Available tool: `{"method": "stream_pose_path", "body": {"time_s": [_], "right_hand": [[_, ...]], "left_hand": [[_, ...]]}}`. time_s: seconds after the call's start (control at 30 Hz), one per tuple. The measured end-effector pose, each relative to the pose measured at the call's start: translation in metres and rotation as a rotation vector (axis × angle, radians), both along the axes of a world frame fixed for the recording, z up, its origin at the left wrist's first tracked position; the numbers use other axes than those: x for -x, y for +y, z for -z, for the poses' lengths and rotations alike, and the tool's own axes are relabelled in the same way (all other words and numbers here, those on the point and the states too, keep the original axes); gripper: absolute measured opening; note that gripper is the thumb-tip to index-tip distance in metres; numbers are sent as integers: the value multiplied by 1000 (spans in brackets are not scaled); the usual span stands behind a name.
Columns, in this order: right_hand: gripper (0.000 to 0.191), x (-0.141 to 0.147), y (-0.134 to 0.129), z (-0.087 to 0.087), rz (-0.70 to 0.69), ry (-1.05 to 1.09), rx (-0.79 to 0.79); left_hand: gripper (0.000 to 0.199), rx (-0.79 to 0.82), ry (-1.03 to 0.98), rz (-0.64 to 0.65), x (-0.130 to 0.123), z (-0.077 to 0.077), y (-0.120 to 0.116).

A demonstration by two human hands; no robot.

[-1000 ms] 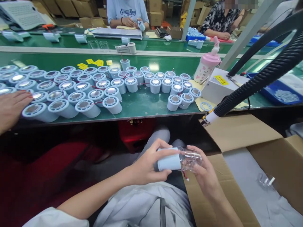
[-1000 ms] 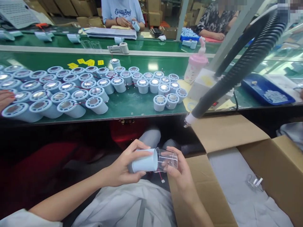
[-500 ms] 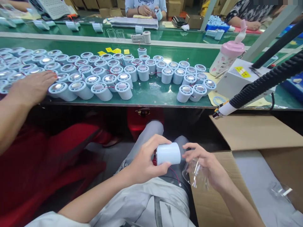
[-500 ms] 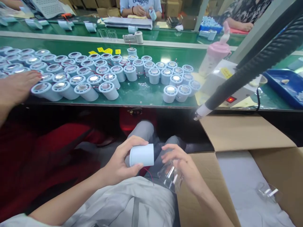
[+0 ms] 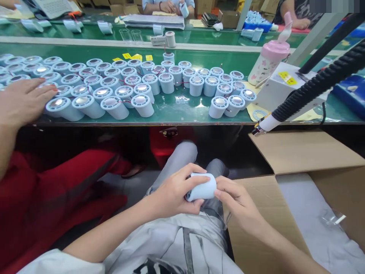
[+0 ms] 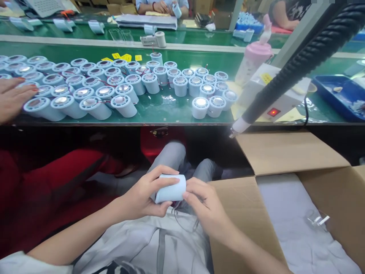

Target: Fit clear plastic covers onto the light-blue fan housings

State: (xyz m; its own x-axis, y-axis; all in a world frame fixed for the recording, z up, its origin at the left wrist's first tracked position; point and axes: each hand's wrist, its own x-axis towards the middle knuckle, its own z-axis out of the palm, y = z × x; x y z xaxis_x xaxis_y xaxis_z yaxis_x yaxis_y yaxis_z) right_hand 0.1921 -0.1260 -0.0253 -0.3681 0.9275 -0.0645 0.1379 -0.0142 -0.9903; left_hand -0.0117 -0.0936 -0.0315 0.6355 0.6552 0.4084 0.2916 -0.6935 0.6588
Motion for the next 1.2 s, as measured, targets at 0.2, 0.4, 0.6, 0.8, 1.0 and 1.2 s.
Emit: {"method": "stream_pose_path", "body": {"time_s": [0.2, 0.4, 0.6, 0.8, 1.0, 1.2], "right_hand": [[32, -7, -1, 3, 24, 57, 155], [25, -10, -1, -1, 16, 51, 127], [33, -11, -3, -3, 34, 2, 111], [28, -11, -6, -2, 6, 67, 119], [29, -11, -8, -4, 29, 75, 126], [30, -11, -8, -2, 23, 57, 196]], "left_hand": [[48, 56, -60, 17, -9, 5, 1], [49, 30, -29, 65, -10, 5, 4], [47, 117, -49, 86, -11, 3, 1], [44, 160, -153, 107, -10, 7, 1], [46, 155, -139, 112, -11, 8, -1], [45, 229, -136, 115, -11, 7, -2]]}}
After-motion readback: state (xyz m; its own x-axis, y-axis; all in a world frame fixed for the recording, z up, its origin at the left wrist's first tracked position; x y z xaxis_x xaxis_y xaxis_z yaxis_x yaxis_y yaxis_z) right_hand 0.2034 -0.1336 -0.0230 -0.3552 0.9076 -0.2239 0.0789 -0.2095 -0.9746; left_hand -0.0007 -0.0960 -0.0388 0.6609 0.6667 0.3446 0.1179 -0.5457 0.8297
